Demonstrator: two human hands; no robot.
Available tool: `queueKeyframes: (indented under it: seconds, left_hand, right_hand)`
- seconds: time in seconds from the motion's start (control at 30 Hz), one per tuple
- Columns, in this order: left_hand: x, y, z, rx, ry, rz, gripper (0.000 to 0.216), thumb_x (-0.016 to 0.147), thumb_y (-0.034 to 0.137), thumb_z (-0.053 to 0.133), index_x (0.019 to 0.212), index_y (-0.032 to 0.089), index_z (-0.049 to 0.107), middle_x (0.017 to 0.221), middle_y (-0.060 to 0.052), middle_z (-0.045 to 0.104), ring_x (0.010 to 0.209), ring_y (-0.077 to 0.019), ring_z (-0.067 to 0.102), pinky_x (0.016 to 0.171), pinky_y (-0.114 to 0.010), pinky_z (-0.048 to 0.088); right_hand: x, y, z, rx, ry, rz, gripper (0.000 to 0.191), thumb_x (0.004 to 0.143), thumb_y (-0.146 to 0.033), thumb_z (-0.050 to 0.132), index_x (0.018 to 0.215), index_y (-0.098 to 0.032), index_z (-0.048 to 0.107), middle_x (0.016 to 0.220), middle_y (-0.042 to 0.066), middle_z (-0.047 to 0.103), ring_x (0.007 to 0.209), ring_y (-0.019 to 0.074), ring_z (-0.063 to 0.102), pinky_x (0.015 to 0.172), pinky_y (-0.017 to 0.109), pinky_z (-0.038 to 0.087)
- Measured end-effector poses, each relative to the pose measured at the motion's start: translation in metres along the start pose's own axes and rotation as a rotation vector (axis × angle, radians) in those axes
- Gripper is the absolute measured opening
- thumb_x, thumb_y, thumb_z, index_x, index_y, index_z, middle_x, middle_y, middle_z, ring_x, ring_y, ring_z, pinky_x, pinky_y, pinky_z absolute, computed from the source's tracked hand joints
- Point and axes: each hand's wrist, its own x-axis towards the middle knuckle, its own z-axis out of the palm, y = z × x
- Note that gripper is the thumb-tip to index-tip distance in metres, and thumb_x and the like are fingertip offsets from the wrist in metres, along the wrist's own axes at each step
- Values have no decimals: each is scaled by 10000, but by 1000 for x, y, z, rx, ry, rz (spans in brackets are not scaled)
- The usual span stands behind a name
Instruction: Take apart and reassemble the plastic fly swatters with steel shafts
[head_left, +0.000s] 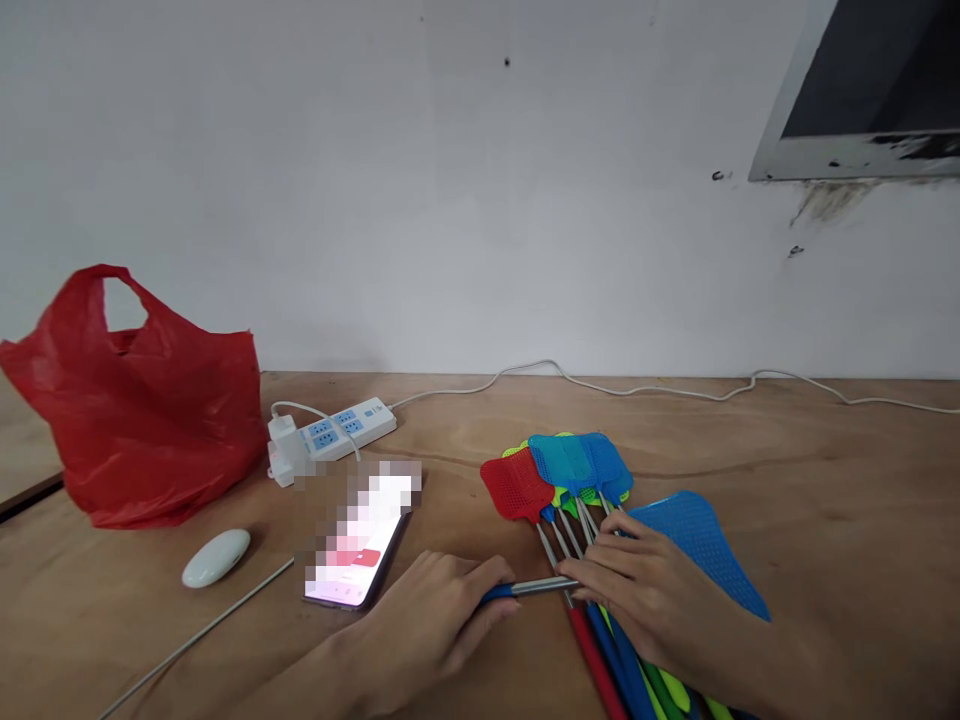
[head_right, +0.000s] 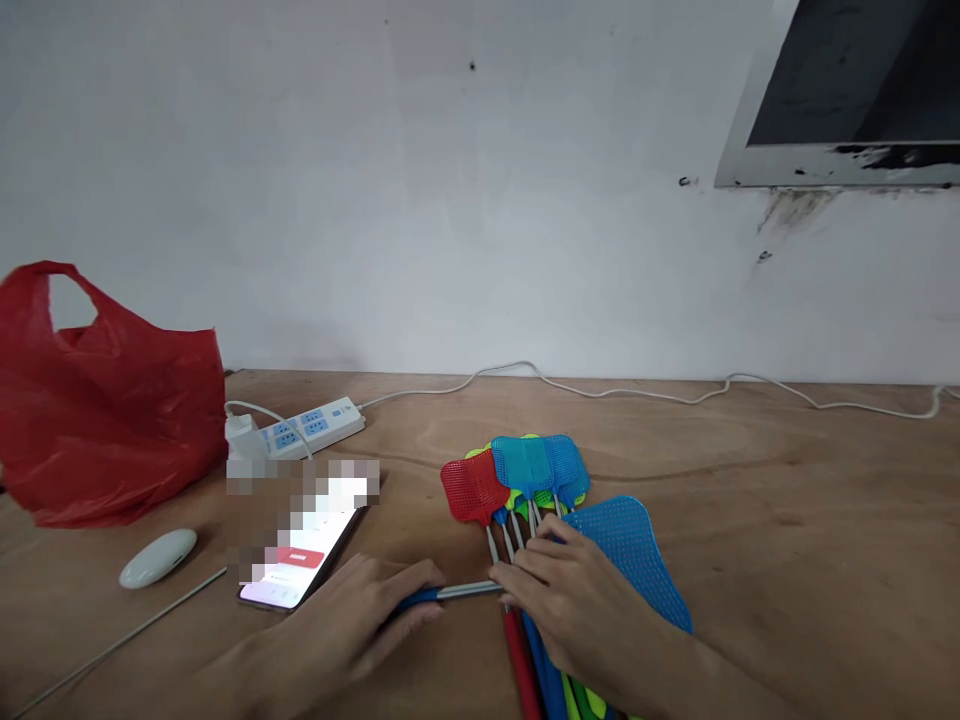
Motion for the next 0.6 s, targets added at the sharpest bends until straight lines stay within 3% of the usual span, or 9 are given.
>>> queueKeyframes:
  seconds: [0.23, 0.4, 0.6]
  left_hand:
    - [1, 9, -5, 168, -85, -29, 273, 1064, 314, 256, 1081, 222, 513, 812, -40, 675, 695, -243, 638, 619, -322, 393]
    - [6, 9, 7, 208, -68, -48, 303, 1073, 405, 272, 1057, 238, 524, 827, -32, 705, 693, -255, 660, 577, -322, 370]
    - [9, 12, 7, 319, -100, -31, 288, 1075, 351, 280, 967, 239, 522, 739, -18, 712, 602, -270, 658, 498, -324, 265]
  right_hand:
    - [-1, 4, 9, -107, 9, 62, 173, 985, -213, 508, 1006, -216, 679, 817, 31, 738, 824, 233, 646, 924, 442, 423]
    - [-2, 3, 11, -149, -18, 33, 143, 965, -195, 544, 884, -184, 661, 756, 24, 704, 764, 220, 637, 877, 405, 465]
    - [-5, -1, 13, -158, -22, 24, 154, 921, -129, 574, 785, -191, 611, 708, 21, 640, 703, 224, 585, 728, 371, 496]
